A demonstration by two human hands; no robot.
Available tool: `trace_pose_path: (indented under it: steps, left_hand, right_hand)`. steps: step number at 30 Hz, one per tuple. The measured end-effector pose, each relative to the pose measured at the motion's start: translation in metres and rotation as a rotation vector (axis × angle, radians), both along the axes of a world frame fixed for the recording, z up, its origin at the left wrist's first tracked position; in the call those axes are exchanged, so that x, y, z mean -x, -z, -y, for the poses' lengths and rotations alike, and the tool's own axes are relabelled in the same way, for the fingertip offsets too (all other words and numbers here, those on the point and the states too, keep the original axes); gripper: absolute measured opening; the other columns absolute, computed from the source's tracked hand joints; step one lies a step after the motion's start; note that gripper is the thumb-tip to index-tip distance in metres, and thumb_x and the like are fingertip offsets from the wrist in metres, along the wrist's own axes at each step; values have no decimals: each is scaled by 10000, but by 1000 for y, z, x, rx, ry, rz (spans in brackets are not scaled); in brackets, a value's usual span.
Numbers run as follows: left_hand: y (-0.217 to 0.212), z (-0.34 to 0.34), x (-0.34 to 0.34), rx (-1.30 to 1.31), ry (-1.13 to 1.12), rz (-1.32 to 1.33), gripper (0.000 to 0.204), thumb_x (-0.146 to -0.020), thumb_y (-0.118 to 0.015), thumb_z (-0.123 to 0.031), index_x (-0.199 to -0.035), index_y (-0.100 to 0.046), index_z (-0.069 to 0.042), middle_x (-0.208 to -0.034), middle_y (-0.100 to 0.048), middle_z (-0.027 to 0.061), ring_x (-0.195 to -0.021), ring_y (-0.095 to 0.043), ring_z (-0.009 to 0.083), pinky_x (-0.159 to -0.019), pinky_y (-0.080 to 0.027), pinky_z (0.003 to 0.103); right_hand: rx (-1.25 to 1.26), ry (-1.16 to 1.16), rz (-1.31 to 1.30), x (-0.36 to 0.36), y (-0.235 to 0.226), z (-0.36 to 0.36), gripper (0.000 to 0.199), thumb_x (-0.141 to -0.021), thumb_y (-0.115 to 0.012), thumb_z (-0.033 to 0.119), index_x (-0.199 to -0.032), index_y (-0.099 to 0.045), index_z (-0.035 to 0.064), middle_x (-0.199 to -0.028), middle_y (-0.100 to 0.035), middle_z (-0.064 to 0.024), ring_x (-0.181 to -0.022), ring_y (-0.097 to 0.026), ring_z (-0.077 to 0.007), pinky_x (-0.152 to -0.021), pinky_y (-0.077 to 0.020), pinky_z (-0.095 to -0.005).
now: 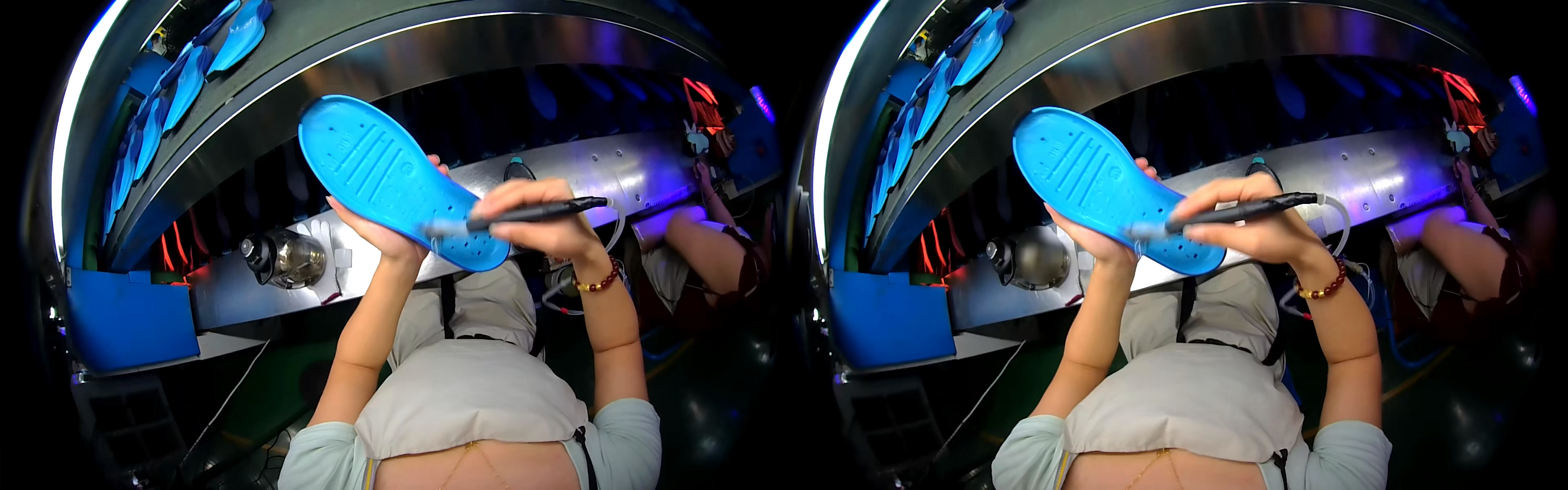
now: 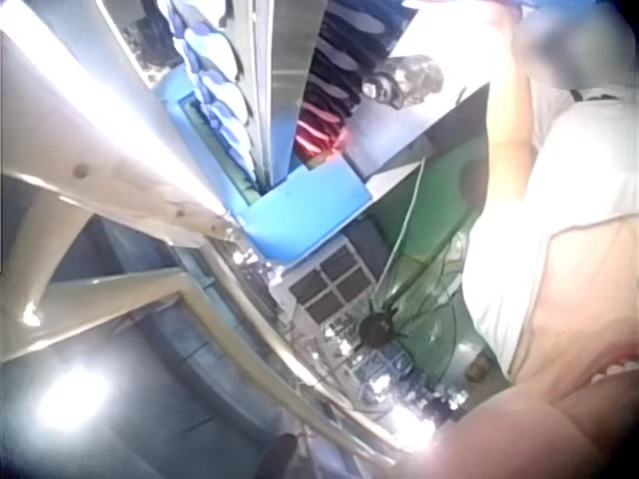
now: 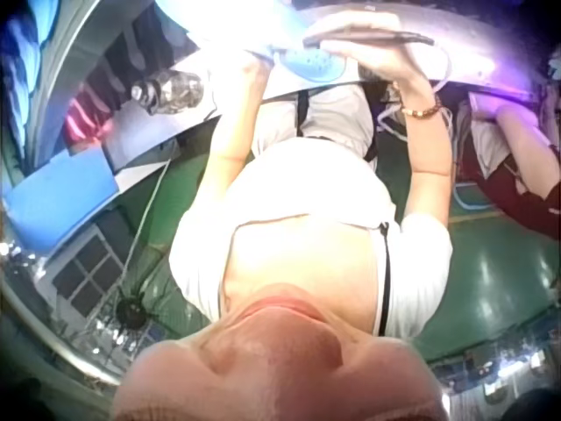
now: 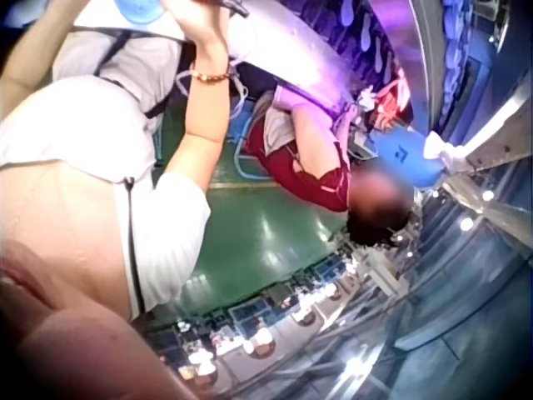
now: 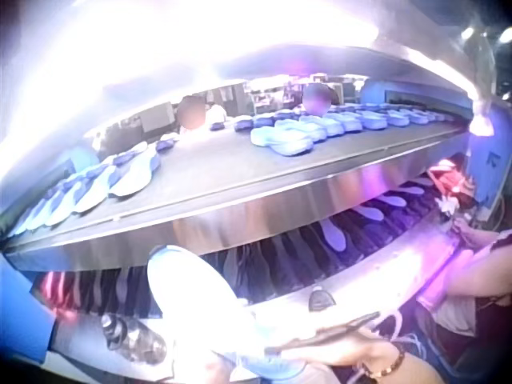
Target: The person applies a liquid with a brush to blue footwear soles and places them onto a moving conveyor belt.
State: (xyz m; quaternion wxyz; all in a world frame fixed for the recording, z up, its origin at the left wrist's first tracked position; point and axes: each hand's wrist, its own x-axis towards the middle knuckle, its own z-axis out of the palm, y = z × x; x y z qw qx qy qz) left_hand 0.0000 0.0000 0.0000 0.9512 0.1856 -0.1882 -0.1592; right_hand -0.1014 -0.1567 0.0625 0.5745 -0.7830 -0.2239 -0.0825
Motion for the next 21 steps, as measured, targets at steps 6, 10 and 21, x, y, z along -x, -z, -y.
trace_pose_path:
  steps: [6, 10, 21]
  left_hand:
    - [-16, -23, -3, 100, 44, 20, 966, -698, -135, -794, -1231, -380, -25, -1001, -553, 249, -839, -576, 353, -745, -483, 452]
    - [-20, -22, -3, -13, -32, -31, 952, -710, -126, -781, -1229, -386, -27, -1010, -553, 248, -858, -577, 353, -765, -482, 459]
    - [-33, -28, -9, 2, 37, 105, 909, -747, -154, -731, -1252, -363, -5, -1080, -514, 258, -905, -555, 361, -818, -448, 462]
  right_hand:
    - [91, -140, 149, 17, 3, -1, 226, -645, -694, -9, -865, -640, -4, -880, -644, -132, -852, -615, -229, -783, -475, -313]
    - [-79, 114, 11, 15, 14, -3, 235, -653, -678, -32, -883, -635, -14, -912, -635, -128, -854, -609, -207, -793, -472, -315]
    - [-112, -150, 67, 22, 16, 8, 224, -663, -656, -34, -886, -646, -8, -902, -638, -130, -955, -569, -220, -847, -439, -318]
